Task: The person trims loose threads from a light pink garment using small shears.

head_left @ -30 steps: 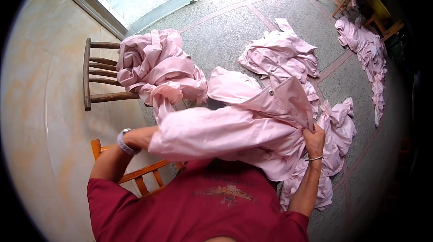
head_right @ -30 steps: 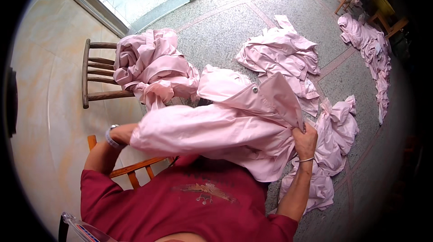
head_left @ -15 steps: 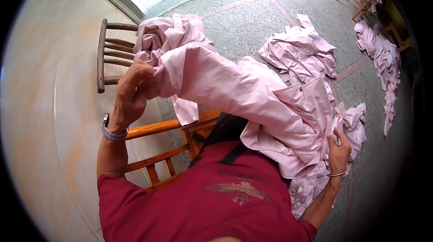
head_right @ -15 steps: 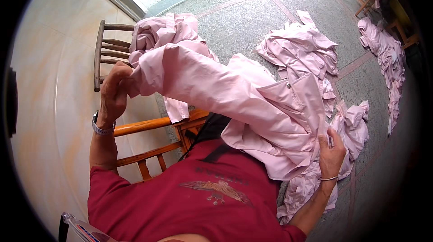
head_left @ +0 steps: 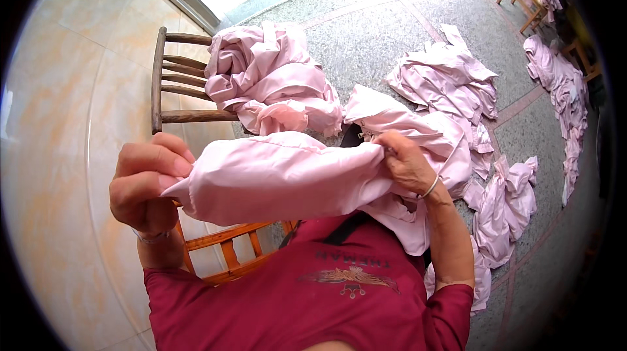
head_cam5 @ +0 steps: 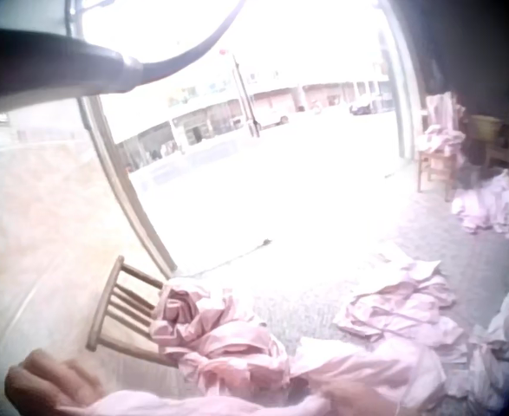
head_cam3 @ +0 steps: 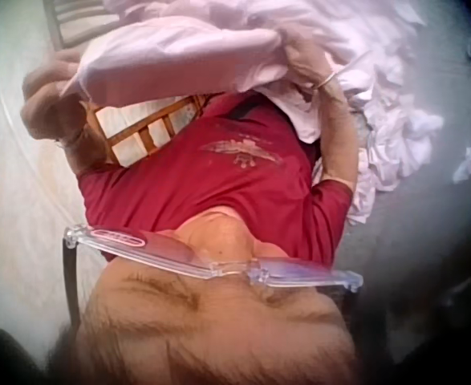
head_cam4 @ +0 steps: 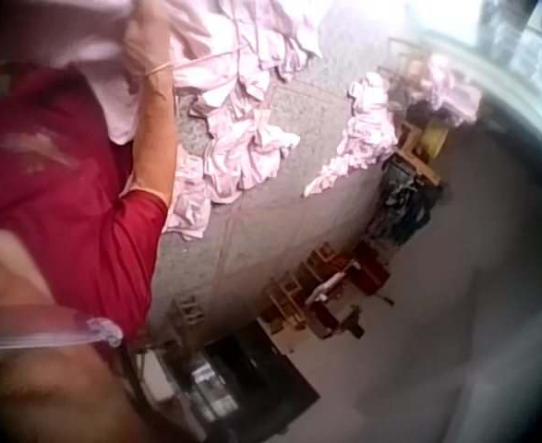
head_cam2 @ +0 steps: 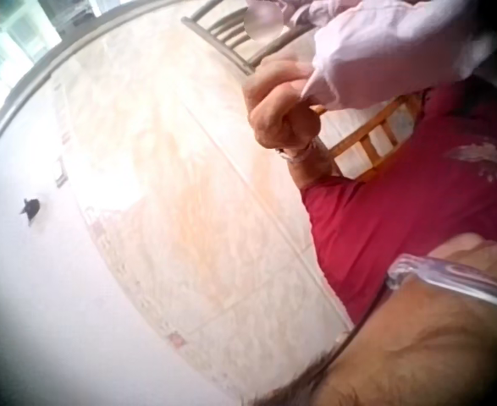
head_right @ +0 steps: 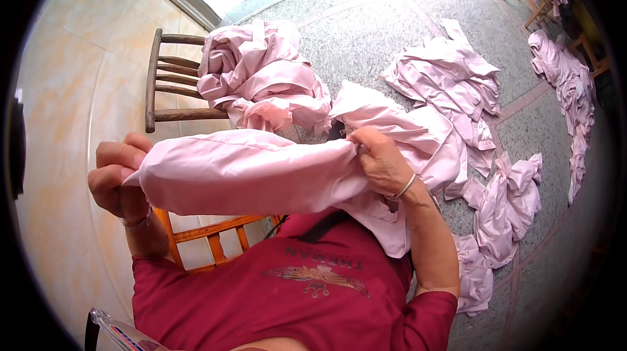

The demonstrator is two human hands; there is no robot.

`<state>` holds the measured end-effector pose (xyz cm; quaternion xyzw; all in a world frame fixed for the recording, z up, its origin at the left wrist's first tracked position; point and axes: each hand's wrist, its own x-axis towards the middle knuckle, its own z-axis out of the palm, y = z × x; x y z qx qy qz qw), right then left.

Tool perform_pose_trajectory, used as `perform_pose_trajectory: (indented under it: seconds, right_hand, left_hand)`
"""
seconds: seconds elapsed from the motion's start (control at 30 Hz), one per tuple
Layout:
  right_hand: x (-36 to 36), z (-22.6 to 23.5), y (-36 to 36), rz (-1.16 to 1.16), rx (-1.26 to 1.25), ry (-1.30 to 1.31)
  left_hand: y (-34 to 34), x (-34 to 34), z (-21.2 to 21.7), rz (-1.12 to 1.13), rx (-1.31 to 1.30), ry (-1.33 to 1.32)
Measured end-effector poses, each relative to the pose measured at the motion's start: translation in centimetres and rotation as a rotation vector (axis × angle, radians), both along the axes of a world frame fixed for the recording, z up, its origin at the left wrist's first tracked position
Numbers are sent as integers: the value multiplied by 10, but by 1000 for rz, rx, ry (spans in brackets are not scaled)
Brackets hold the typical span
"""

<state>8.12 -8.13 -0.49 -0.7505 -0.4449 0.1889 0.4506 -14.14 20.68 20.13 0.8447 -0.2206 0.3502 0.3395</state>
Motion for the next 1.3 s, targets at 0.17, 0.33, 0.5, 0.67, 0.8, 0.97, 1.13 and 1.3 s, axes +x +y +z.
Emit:
perform_pose_trajectory:
  seconds: [0.17, 0.33, 0.5, 0.67, 0.8, 0.97, 1.13, 1.3]
  right_hand:
    - [25, 33, -65, -550, 335, 165]
    - [10, 5, -154, -703, 111, -189]
    - [-29, -41, -179, -682, -38, -151]
    - [-33, -33, -173, -695, -41, -121]
    - [-28, -34, -171, -674, -35, -106]
    - [-29, -41, -171, -677, -56, -83]
    - [-26, -44, -176, -666, -93, -91]
    - [-29, -43, -176, -712, -107, -50]
  left_hand:
    - [-22, 8, -12, 9, 337, 22]
    - [-36, 42, -112, -208, 572, 293]
    - [-47, 41, -232, -298, 386, 667]
    - [-65, 54, -236, 94, -311, 1303]
    - [-81, 52, -263, 200, -91, 1020]
    - [-95, 51, -259, 299, -407, 1215]
    - [-96, 44, -267, 255, -819, 1135]
    - [-79, 35, -263, 244, -1299, 1048]
